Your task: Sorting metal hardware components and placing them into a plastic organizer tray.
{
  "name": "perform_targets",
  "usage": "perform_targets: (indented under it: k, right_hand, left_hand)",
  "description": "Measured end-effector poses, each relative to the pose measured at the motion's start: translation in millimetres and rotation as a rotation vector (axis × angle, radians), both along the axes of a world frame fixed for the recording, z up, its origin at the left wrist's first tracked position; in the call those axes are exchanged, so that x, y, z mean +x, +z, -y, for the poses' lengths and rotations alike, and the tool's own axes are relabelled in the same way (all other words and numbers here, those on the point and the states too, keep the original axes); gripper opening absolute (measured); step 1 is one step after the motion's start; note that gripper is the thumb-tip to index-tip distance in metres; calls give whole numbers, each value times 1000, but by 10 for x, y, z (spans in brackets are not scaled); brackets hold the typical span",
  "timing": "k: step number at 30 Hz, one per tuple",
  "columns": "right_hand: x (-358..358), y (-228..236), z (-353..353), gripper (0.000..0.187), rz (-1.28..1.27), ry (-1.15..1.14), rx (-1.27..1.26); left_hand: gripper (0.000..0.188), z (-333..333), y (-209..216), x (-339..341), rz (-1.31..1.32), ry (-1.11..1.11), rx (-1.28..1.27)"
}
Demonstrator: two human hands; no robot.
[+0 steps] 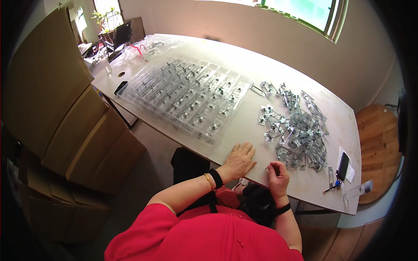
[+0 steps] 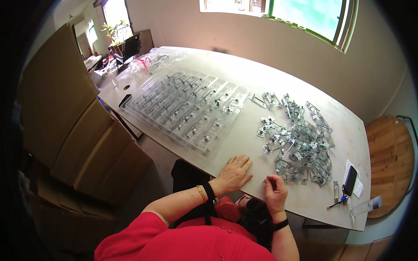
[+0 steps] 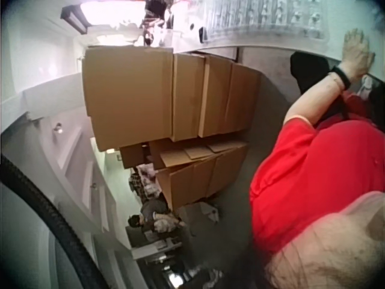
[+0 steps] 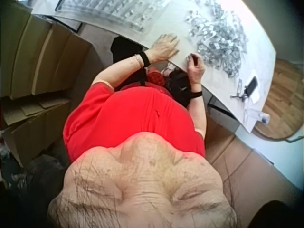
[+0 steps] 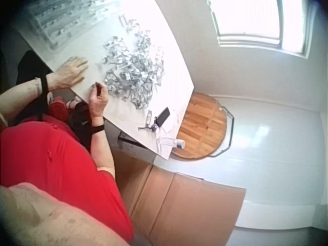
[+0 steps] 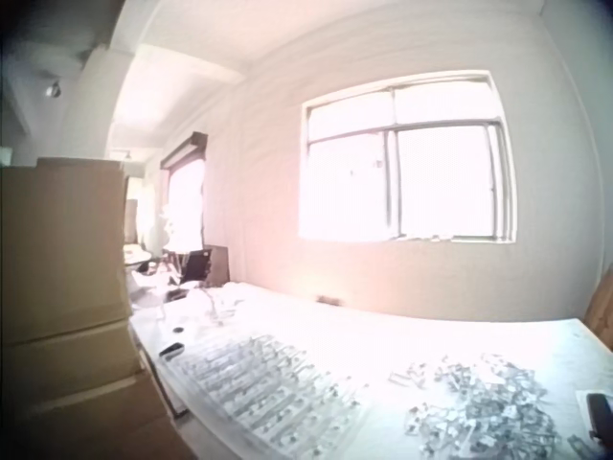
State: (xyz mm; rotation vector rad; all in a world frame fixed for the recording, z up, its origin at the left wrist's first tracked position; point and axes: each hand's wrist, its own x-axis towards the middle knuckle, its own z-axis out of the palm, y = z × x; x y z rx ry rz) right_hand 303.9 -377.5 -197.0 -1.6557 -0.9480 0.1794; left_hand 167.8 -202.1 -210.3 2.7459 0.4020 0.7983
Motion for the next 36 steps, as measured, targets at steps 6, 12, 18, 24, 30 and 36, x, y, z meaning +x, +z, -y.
perform_targets:
  k: [6,12,18,24,30,36]
  right_hand:
    - [58,-20,0,11,-49,-6,12]
    - [58,-24,4,11,-60,-13,3]
    - [45,23,4,11,-37,-33,-30]
    - [72,-21,18,12,-73,-34,-35]
    - [112,-25,65,13,-195,-29,-8]
    - [108,7,82,14,-204,-33,-39]
  left_hand:
    - [56,3,-47,8,14,-33,-23]
    - [55,22,-28,20,19,-34,-62]
    - [55,31,-27,24,18,-38,-83]
    - [55,51,-86,51,30,-23,-64]
    - [57,61,-26,45,-26,-30,-45]
    - [56,78,-41,37,16,-20,-71]
